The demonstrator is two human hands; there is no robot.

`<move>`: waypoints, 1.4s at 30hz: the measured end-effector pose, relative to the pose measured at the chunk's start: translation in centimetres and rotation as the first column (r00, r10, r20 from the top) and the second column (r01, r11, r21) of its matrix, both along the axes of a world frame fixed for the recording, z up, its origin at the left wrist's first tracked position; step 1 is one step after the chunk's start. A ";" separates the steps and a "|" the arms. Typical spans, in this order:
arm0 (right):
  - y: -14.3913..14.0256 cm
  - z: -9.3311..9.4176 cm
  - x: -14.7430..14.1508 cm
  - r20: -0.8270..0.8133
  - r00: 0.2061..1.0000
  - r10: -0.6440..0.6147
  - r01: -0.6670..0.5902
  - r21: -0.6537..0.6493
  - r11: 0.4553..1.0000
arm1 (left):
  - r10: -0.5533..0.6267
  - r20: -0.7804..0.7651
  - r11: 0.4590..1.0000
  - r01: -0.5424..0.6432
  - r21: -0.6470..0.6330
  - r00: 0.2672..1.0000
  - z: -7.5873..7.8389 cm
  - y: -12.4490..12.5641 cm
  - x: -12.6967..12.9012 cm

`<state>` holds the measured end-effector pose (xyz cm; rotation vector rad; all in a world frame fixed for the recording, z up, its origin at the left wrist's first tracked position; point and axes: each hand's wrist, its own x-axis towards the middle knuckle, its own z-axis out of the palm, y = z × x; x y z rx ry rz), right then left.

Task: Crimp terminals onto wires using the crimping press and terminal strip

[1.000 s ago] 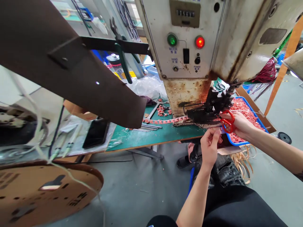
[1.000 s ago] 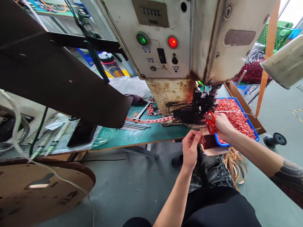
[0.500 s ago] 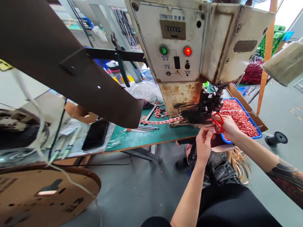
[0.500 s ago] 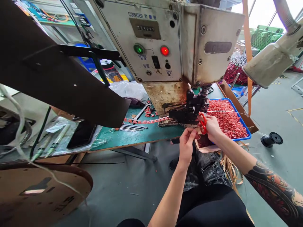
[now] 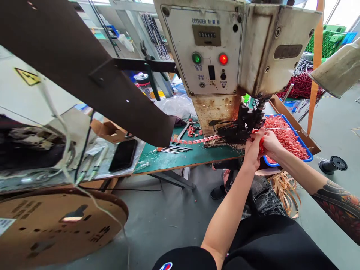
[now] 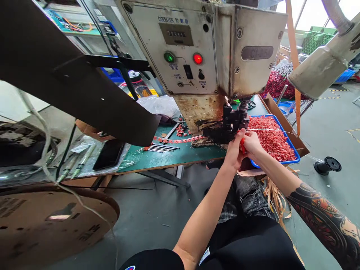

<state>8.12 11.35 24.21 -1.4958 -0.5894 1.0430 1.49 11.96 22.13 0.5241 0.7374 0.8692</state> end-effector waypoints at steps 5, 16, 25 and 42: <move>-0.2 -0.4 0.3 0.027 1.000 -0.015 0.014 0.033 0.999 | 0.106 -0.002 0.992 -0.105 0.072 0.994 -0.6 -0.3 1.1; -1.8 -0.8 -0.6 -0.005 0.999 -0.039 0.040 0.147 0.988 | 0.055 -0.036 0.980 -0.047 0.194 0.998 -1.7 -1.0 -0.1; -7.4 -2.3 3.9 -0.107 0.994 0.030 -0.013 0.148 0.989 | -0.248 -0.104 0.873 0.269 0.406 0.963 -4.4 -4.2 -5.7; -4.0 -6.1 2.2 -0.134 0.989 0.060 -0.020 0.284 0.959 | 0.106 -0.268 0.915 0.011 0.403 0.958 -6.1 -4.9 -2.6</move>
